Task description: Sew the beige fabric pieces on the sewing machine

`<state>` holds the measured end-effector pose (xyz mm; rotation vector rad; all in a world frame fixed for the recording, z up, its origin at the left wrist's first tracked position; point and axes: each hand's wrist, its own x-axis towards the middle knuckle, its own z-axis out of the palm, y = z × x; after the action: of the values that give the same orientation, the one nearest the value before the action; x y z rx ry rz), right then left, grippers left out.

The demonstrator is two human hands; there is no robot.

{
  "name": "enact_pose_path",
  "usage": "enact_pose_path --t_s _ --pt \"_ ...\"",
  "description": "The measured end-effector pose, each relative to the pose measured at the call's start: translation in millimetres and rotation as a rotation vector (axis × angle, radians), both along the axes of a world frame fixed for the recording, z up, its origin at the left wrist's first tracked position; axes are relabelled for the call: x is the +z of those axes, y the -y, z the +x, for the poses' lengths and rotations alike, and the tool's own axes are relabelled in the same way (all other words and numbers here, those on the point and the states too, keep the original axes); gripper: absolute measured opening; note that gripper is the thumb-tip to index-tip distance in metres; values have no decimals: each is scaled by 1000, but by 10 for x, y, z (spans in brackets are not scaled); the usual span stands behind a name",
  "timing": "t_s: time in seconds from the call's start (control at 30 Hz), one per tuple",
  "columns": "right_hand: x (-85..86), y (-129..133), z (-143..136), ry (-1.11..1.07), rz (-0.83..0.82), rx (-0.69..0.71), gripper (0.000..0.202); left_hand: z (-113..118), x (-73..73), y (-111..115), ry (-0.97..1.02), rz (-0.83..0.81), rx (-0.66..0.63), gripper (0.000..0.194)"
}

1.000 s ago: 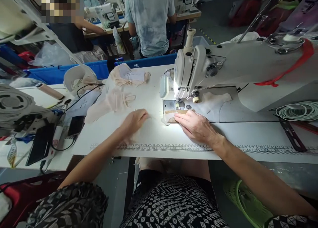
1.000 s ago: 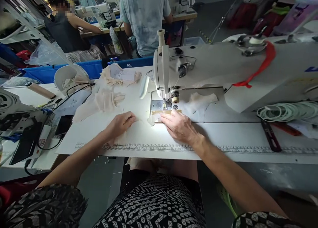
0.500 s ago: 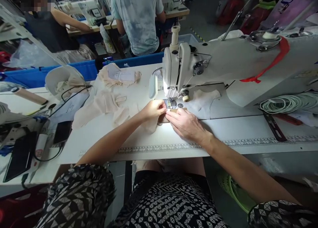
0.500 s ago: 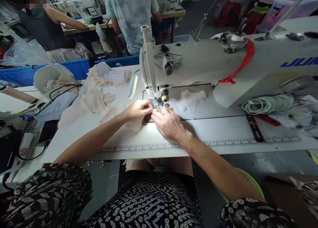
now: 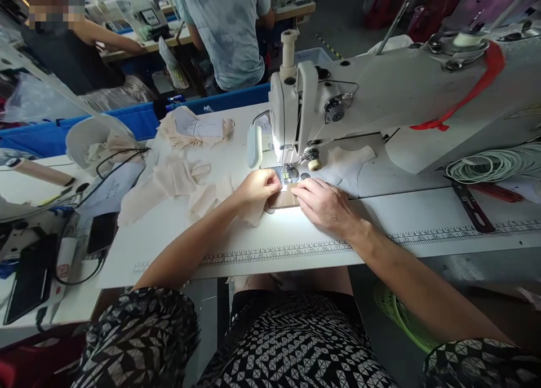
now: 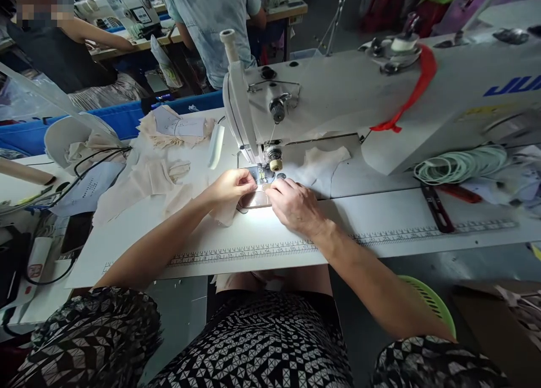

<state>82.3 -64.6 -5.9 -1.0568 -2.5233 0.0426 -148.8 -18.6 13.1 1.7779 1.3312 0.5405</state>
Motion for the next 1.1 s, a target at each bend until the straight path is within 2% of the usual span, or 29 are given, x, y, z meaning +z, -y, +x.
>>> enact_pose_path --t_s 0.3,0.43,0.5,0.57,0.63,0.73,0.9,1.0,1.1 --pt "32 -8 -74 119 10 -52 43 39 30 14 -89 57 16 13" --pt "33 -19 -93 191 56 -28 39 51 30 29 -188 86 8 12" --pt "41 -23 -104 226 85 -15 37 59 28 74 -277 214 29 10" --pt "47 -27 -112 250 108 -19 34 63 16 154 -342 420 8 8" --pt "43 -34 -115 252 117 -24 32 54 -21 259 -379 616 -97 10" --pt "26 -40 -116 230 115 -21 31 16 -132 416 -445 797 -269 25" --pt "46 -24 -129 203 92 -13 36 -47 -293 539 -512 919 -316 35" --pt "111 -20 -117 171 70 -38 39 -36 -295 524 -540 928 -320 35" --pt "157 -46 -66 151 58 -135 42 0 -284 463 -555 898 -288 32"
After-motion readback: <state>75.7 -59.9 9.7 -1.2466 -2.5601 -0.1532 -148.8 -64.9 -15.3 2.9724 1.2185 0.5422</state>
